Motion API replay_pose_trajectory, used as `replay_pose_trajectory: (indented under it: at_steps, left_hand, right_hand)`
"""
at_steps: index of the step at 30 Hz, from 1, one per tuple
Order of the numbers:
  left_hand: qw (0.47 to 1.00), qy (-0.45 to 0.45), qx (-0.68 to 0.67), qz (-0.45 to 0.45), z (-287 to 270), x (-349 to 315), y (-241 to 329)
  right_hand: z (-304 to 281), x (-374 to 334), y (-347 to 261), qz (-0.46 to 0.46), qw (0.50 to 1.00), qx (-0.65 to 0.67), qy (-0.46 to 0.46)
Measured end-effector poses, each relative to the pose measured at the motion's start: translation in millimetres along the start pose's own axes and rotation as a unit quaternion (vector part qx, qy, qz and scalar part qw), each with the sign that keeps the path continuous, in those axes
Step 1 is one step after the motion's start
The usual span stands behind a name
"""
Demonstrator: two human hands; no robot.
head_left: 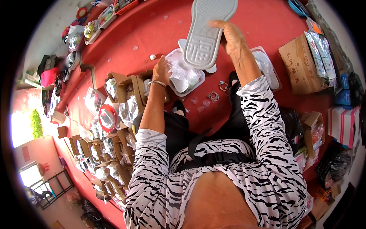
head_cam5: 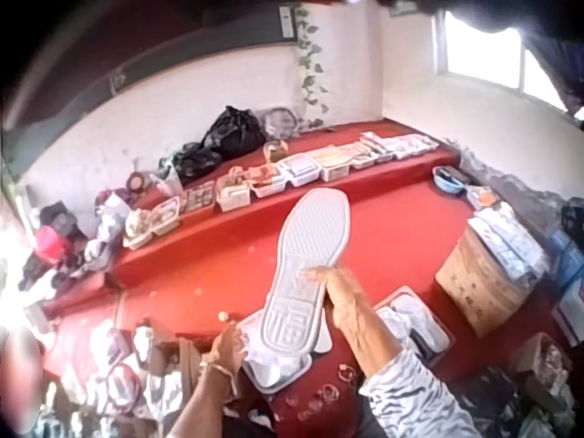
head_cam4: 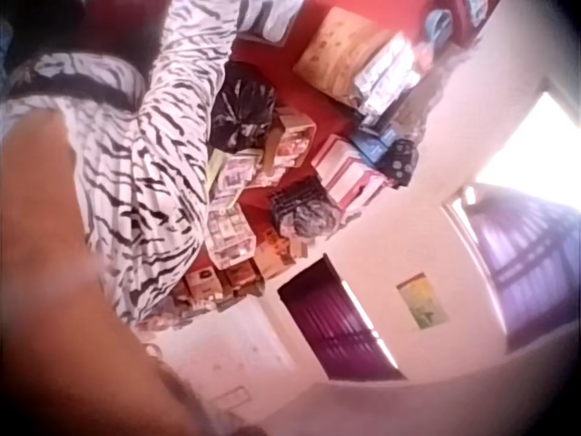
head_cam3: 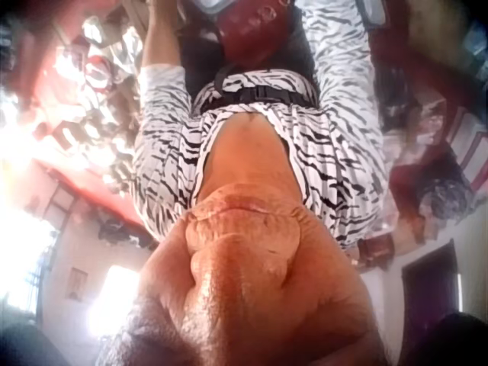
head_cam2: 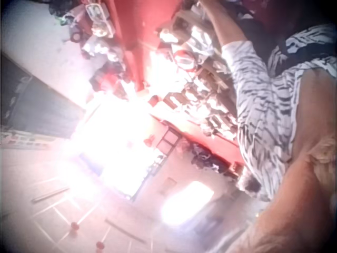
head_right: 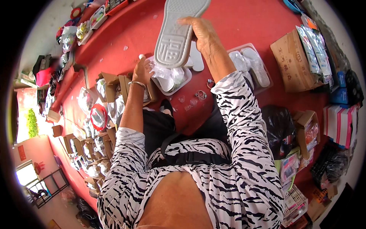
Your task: The person inspects a pair of white slippers, turning them over to check the soles and upper surfaces. They then place the slippers into a clear plastic bag, seal it, and secure the package with a rubber band. The person repeats this process for a second pair of slippers, placing the finished packages into a plastic tray.
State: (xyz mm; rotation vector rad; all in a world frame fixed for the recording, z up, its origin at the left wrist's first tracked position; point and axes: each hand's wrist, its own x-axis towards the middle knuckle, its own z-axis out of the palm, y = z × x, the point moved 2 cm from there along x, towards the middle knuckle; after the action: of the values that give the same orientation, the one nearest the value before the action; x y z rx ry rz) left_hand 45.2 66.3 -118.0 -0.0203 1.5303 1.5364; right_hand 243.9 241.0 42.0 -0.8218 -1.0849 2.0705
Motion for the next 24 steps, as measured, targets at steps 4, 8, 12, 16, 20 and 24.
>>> replay_pose_trajectory:
  at_steps: [4, 8, 12, 16, 20, 24]
  left_hand:
    - [0.998, -0.019, 0.066, -0.012, -2.9, 0.8, 1.3]
    - [0.994, 0.009, 0.075, -0.074, 5.4, -10.3, -4.9]
    - [0.994, -0.041, -0.016, -0.101, -9.3, -1.0, 6.3]
    - [0.975, -0.116, -0.164, -0.096, -13.2, -14.2, 24.5]
    - [0.959, -0.166, -0.227, -0.042, -1.6, -40.2, 45.9]
    - [0.931, -0.229, -0.283, -0.018, 1.5, -44.5, 52.3]
  right_hand:
    - [-3.6, -8.2, -2.0, -0.024, 0.995, -0.095, -0.028]
    - [6.7, -23.7, -5.0, -0.001, 0.991, -0.13, -0.04]
    - [6.1, -20.3, -2.2, -0.003, 0.993, -0.111, -0.032]
    - [3.1, -15.8, -0.8, -0.001, 0.993, -0.112, -0.02]
    - [5.2, -16.5, -0.7, 0.0, 0.991, -0.127, -0.039]
    - [6.7, -15.7, 2.7, 0.003, 0.992, -0.124, -0.036]
